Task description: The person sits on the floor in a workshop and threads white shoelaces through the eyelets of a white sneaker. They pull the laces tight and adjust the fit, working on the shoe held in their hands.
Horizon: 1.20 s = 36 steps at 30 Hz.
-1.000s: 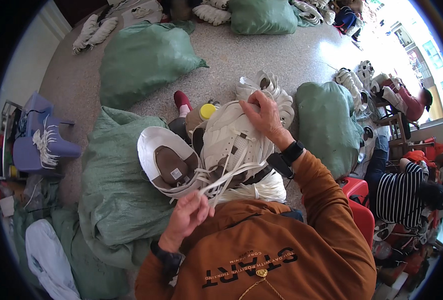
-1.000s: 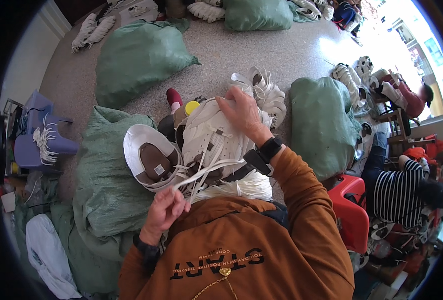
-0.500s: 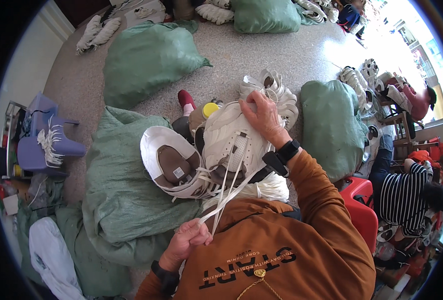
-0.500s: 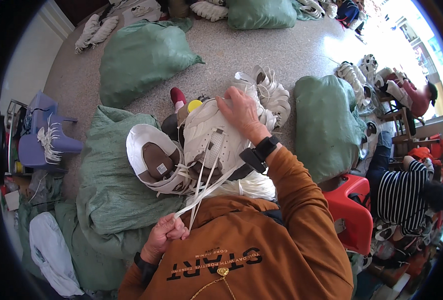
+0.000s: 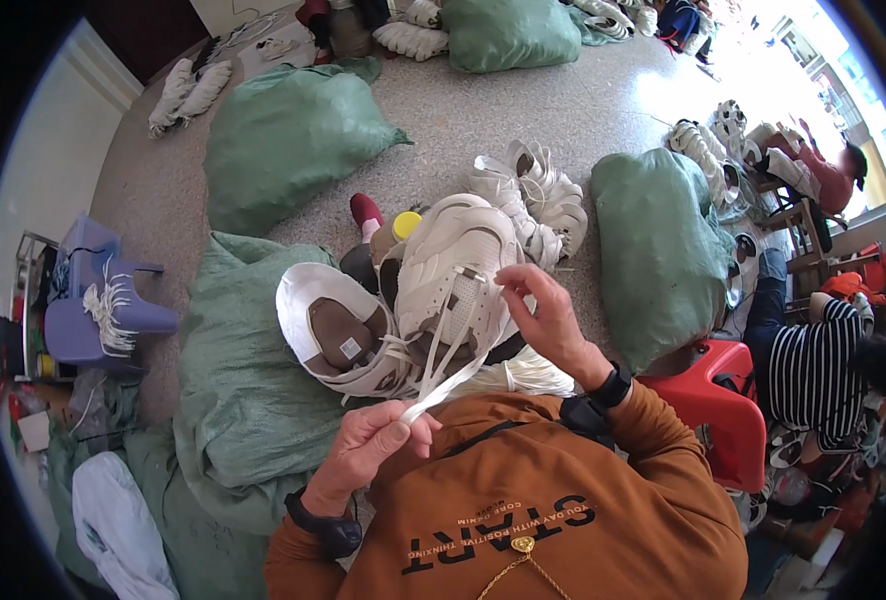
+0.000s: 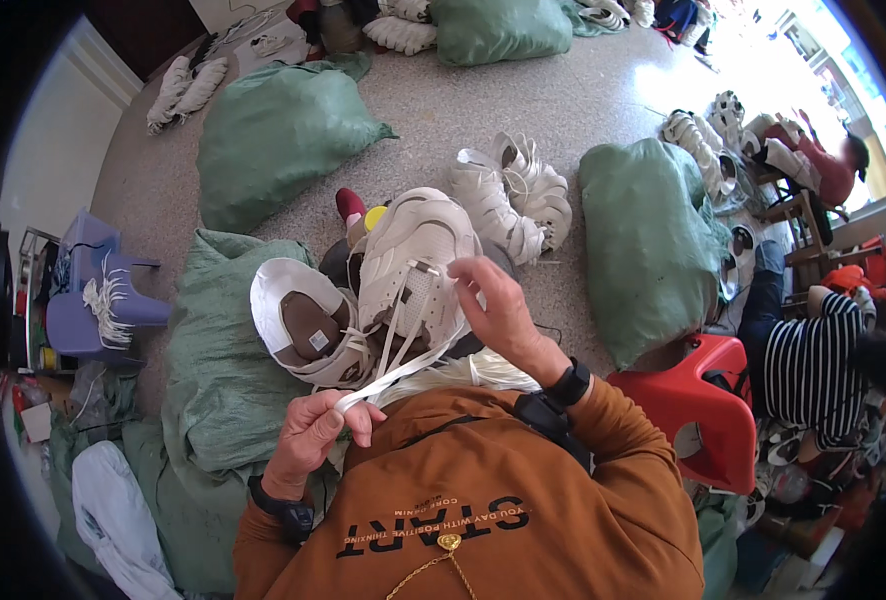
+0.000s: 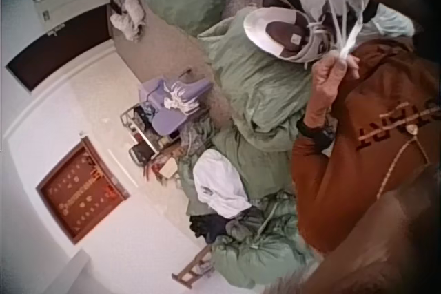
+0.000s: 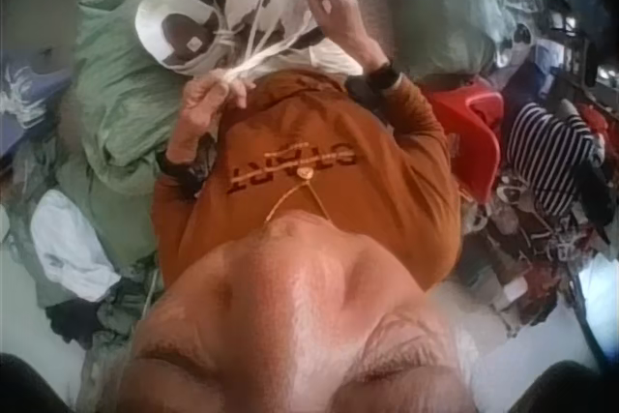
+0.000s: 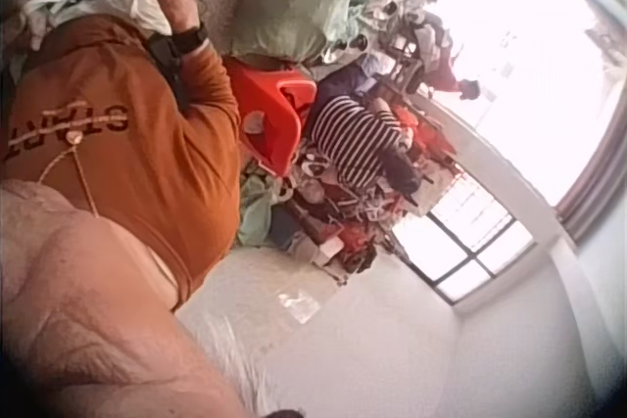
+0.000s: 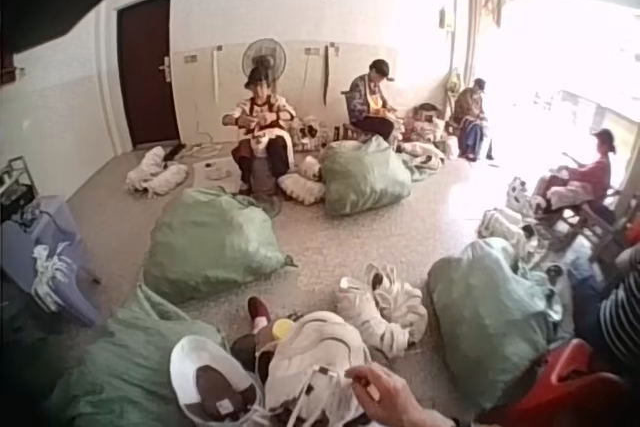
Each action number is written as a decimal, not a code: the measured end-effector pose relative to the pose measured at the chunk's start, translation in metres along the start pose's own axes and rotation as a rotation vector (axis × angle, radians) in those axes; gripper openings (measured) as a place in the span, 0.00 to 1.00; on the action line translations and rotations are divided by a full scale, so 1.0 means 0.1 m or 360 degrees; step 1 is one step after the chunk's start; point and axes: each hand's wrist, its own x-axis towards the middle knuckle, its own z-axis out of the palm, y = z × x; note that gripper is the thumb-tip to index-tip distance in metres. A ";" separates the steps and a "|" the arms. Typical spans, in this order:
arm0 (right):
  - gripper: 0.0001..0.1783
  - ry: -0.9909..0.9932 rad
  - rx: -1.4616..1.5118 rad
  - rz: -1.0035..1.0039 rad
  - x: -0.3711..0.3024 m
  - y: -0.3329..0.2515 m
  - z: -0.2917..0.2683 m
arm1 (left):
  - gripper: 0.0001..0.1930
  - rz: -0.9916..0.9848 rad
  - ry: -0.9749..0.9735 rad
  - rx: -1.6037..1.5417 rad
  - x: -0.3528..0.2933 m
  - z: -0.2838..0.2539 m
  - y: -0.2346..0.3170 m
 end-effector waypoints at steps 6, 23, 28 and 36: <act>0.13 -0.0082 -0.0034 0.0053 0.10 -0.03 0.06 | 0.05 0.0651 -0.0023 0.1525 0.47 0.10 0.09; 0.12 -0.0697 -0.0529 -0.0207 0.42 0.16 0.03 | 0.05 0.0714 -0.0143 0.2104 1.08 -0.13 -0.45; 0.11 -0.0798 -0.0537 -0.0245 0.54 0.23 0.05 | 0.05 0.0731 -0.0038 0.2102 1.12 -0.12 -0.56; 0.11 -0.1465 0.0207 0.0646 1.10 0.38 -0.13 | 0.05 0.0646 -0.0008 0.1878 1.15 -0.14 -0.49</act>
